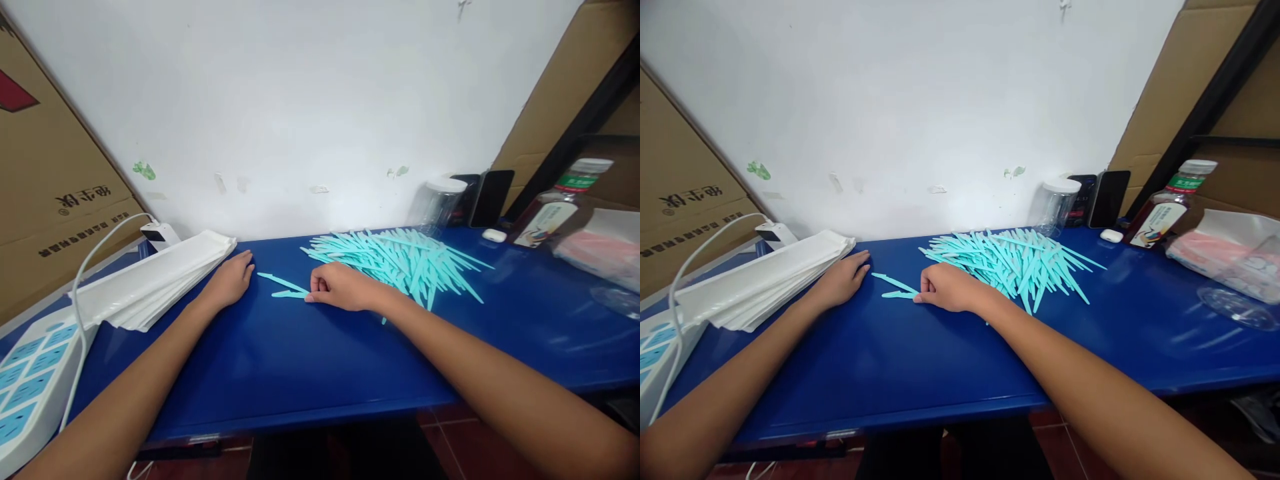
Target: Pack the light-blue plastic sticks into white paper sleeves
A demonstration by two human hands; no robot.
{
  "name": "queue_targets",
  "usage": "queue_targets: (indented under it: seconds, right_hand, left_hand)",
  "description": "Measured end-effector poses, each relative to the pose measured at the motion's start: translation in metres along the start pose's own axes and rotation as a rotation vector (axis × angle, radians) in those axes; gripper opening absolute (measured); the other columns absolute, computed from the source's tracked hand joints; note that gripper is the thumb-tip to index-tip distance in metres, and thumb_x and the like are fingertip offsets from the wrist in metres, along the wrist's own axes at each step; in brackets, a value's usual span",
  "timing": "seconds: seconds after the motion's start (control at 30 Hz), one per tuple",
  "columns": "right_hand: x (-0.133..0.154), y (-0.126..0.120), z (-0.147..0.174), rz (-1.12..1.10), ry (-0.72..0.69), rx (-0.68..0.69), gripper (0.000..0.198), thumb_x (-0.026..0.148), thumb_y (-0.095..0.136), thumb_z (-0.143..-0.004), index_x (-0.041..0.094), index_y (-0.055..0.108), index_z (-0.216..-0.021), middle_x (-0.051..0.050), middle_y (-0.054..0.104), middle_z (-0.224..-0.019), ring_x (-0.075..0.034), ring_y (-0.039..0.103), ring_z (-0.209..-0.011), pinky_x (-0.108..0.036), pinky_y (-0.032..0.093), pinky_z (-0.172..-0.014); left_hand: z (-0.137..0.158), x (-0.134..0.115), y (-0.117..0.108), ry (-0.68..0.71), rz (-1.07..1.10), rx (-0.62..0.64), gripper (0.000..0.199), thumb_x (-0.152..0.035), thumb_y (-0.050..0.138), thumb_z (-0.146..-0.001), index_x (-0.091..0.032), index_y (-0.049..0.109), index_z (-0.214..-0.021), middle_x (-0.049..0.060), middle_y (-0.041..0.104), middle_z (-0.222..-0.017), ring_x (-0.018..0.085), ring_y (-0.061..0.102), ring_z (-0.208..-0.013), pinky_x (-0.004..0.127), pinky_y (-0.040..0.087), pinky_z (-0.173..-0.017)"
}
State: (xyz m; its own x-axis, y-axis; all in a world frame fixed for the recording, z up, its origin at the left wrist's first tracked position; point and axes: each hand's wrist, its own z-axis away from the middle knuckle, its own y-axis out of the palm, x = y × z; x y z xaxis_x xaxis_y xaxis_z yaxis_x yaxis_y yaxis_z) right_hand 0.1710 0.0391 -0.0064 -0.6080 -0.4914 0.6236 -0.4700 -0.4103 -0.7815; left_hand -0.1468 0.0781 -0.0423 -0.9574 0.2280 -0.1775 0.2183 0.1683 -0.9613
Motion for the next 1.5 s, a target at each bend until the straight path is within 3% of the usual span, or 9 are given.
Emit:
queue_targets:
  seconds: [0.17, 0.33, 0.43, 0.67, 0.8, 0.9, 1.0, 1.13, 1.5]
  right_hand:
    - [-0.01, -0.013, 0.0, 0.032, 0.082, 0.027, 0.028, 0.046, 0.077, -0.091, 0.021, 0.067, -0.083, -0.003, 0.071, -0.077, -0.017, 0.059, -0.066, -0.03, 0.037, -0.058]
    - [-0.017, -0.02, -0.001, 0.03, 0.05, -0.024, 0.033, 0.05, 0.076, -0.092, 0.02, 0.066, -0.082, -0.003, 0.069, -0.079, -0.017, 0.057, -0.067, -0.03, 0.036, -0.059]
    - [-0.017, -0.018, -0.003, 0.031, 0.027, -0.112, 0.026, 0.042, 0.07, -0.098, 0.02, 0.063, -0.085, -0.002, 0.068, -0.081, -0.016, 0.055, -0.067, -0.029, 0.036, -0.061]
    - [-0.021, -0.007, -0.01, 0.0, -0.026, -0.344, 0.022, 0.038, 0.064, -0.101, 0.021, 0.057, -0.089, 0.0, 0.066, -0.078, -0.016, 0.055, -0.068, -0.029, 0.034, -0.062]
    - [-0.022, -0.002, -0.012, -0.006, -0.042, -0.408, 0.021, 0.036, 0.062, -0.101, 0.021, 0.056, -0.089, 0.0, 0.066, -0.077, -0.016, 0.056, -0.068, -0.029, 0.034, -0.062]
    - [-0.021, 0.0, -0.012, -0.013, -0.056, -0.409, 0.02, 0.036, 0.063, -0.101, 0.021, 0.058, -0.089, 0.0, 0.067, -0.077, -0.016, 0.056, -0.067, -0.029, 0.035, -0.063]
    - [-0.018, 0.004, -0.012, -0.07, -0.076, -0.393, 0.021, 0.039, 0.064, -0.101, 0.021, 0.06, -0.09, -0.001, 0.068, -0.08, -0.016, 0.058, -0.07, -0.029, 0.038, -0.065]
    - [-0.012, 0.007, -0.013, -0.174, -0.099, -0.372, 0.021, 0.039, 0.065, -0.099, 0.021, 0.061, -0.089, -0.001, 0.068, -0.08, -0.015, 0.058, -0.071, -0.029, 0.042, -0.067]
    - [-0.011, 0.011, -0.014, -0.251, -0.091, -0.332, 0.021, 0.039, 0.068, -0.096, 0.02, 0.064, -0.088, 0.0, 0.067, -0.078, -0.015, 0.058, -0.07, -0.029, 0.045, -0.068]
  left_hand:
    - [0.0, -0.007, 0.001, 0.01, 0.317, -0.115, 0.049, -0.039, 0.051, -0.095, -0.017, 0.074, -0.132, 0.01, 0.073, -0.138, 0.031, 0.067, -0.13, 0.046, 0.049, -0.117]
    - [0.0, -0.006, -0.004, -0.03, 0.547, -0.2, 0.044, -0.048, 0.072, -0.084, -0.016, 0.079, -0.112, 0.013, 0.082, -0.109, 0.03, 0.077, -0.1, 0.046, 0.061, -0.099]
    - [-0.001, -0.005, -0.004, 0.0, 0.591, -0.22, 0.049, -0.051, 0.075, -0.081, -0.014, 0.078, -0.114, 0.015, 0.081, -0.105, 0.029, 0.077, -0.094, 0.046, 0.062, -0.093]
    - [-0.001, -0.011, -0.006, 0.007, 0.536, -0.278, 0.054, -0.056, 0.061, -0.094, -0.018, 0.075, -0.129, 0.012, 0.076, -0.115, 0.029, 0.072, -0.104, 0.046, 0.057, -0.1]
    - [0.0, -0.018, -0.008, -0.128, 0.859, -0.241, 0.056, -0.057, 0.071, -0.089, -0.017, 0.074, -0.128, 0.012, 0.076, -0.114, 0.029, 0.072, -0.109, 0.049, 0.057, -0.103]
    - [0.002, -0.025, -0.01, -0.227, 1.192, -0.212, 0.048, -0.047, 0.085, -0.081, -0.014, 0.073, -0.115, 0.012, 0.079, -0.106, 0.027, 0.076, -0.106, 0.048, 0.057, -0.106]
    - [0.004, -0.033, -0.013, -0.237, 1.389, -0.152, 0.038, -0.04, 0.086, -0.084, -0.014, 0.071, -0.107, 0.016, 0.078, -0.118, 0.028, 0.076, -0.114, 0.047, 0.058, -0.109]
    - [0.008, -0.042, -0.015, -0.251, 1.438, -0.049, 0.035, -0.045, 0.081, -0.091, -0.016, 0.068, -0.106, 0.018, 0.074, -0.133, 0.03, 0.073, -0.122, 0.047, 0.059, -0.107]
    - [0.012, -0.052, -0.014, -0.209, 1.473, 0.068, 0.037, -0.047, 0.084, -0.088, -0.017, 0.07, -0.105, 0.016, 0.077, -0.129, 0.028, 0.072, -0.125, 0.045, 0.058, -0.11]
